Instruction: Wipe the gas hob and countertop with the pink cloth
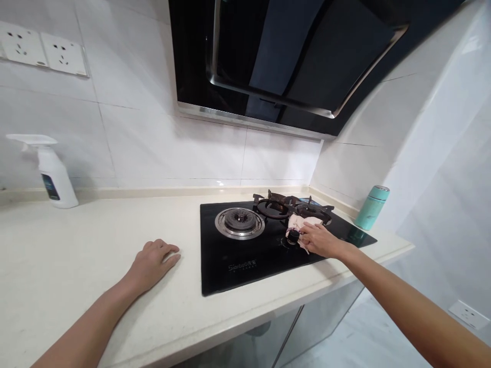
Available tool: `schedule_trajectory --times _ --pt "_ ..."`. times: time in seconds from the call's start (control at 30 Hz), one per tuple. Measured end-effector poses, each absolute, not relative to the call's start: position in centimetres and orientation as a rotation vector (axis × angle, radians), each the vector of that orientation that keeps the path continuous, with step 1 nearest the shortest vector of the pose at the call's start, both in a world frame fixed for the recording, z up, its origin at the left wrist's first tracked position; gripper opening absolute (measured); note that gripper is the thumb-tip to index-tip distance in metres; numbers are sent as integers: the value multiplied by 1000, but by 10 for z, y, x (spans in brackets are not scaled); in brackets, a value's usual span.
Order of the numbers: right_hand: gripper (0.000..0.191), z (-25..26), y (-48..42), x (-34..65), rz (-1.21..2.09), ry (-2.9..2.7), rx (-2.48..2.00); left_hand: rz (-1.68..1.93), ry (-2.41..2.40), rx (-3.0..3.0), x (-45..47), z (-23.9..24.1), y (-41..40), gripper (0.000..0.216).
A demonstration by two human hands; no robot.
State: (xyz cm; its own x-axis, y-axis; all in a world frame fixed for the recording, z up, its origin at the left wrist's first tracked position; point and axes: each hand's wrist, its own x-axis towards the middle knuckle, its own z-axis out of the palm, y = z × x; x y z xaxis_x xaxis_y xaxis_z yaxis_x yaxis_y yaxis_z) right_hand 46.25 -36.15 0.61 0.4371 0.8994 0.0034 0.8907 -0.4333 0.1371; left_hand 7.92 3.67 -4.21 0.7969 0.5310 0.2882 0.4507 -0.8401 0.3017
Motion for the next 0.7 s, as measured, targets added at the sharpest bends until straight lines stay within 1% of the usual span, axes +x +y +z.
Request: schedule_trajectory --times 0.07,0.2,0.3,0.43,0.57,0.63,0.7 --pt "24 4 -362 462 131 1649 2544 546 770 2773 79 -42 36 55" --pt "9 7 -365 468 120 1705 2557 561 763 2784 79 -43 35 54" --pt "20 12 -363 474 80 1713 2610 569 771 2773 79 -43 35 54" --pt "29 18 -352 481 54 1622 2694 573 772 2763 79 -44 36 53" --pt "51 25 -333 490 -23 1550 2690 623 744 2761 79 -49 41 51" --pt "48 27 -322 498 -51 1494 2683 645 734 2756 79 -51 43 52" --pt "35 27 -309 507 -58 1401 2703 642 726 2752 78 -51 45 52"
